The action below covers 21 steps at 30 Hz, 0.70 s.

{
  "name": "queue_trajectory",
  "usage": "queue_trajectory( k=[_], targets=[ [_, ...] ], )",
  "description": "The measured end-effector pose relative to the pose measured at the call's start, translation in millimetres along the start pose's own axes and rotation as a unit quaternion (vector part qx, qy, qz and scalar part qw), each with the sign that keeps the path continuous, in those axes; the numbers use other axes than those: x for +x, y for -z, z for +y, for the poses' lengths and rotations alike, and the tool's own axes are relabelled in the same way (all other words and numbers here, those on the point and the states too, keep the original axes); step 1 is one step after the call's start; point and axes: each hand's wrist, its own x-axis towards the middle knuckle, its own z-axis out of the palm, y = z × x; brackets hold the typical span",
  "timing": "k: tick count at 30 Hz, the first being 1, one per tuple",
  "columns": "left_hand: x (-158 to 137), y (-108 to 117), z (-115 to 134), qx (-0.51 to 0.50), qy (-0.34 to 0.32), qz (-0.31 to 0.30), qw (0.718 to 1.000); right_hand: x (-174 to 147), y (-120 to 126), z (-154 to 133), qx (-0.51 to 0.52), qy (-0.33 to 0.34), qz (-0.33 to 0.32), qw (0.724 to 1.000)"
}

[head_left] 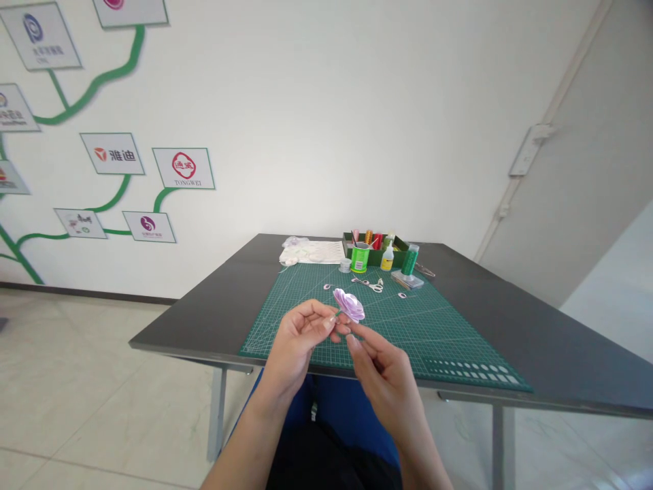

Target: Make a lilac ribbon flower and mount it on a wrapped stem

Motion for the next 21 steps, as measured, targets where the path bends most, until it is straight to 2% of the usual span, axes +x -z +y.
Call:
queue_trajectory(
  k=[3, 5, 8, 10, 13, 21],
  targets=[
    [0.5, 4.3, -1.3, 0.086, -0.029, 0.011, 0.996, -0.2, 3.7, -2.1, -0.056, 0.03, 0.029, 0.998],
    [-0.1, 5.0, -1.2, 0.176, -0.086, 0.022, 0.98, -1.1, 5.8, -4.3, -0.086, 0.035, 0.022, 0.995],
    [-2.3, 3.1, 0.5, 0.315, -0.182, 0.032, 0.931, -2.6, 7.5, -5.5, -0.113, 0.028, 0.011, 0.993],
    [-4.2, 1.9, 1.4, 0.382, -0.216, 0.035, 0.898, -3.5, 8.4, -4.4, -0.127, 0.023, 0.008, 0.992],
    [-6.6, 1.3, 1.6, 0.429, -0.237, 0.044, 0.871, -5.0, 10.1, -2.2, -0.148, 0.022, 0.01, 0.989],
    [-9.9, -1.1, 2.8, 0.456, -0.32, 0.024, 0.83, -9.7, 12.5, -6.0, -0.175, 0.031, 0.023, 0.984]
  ],
)
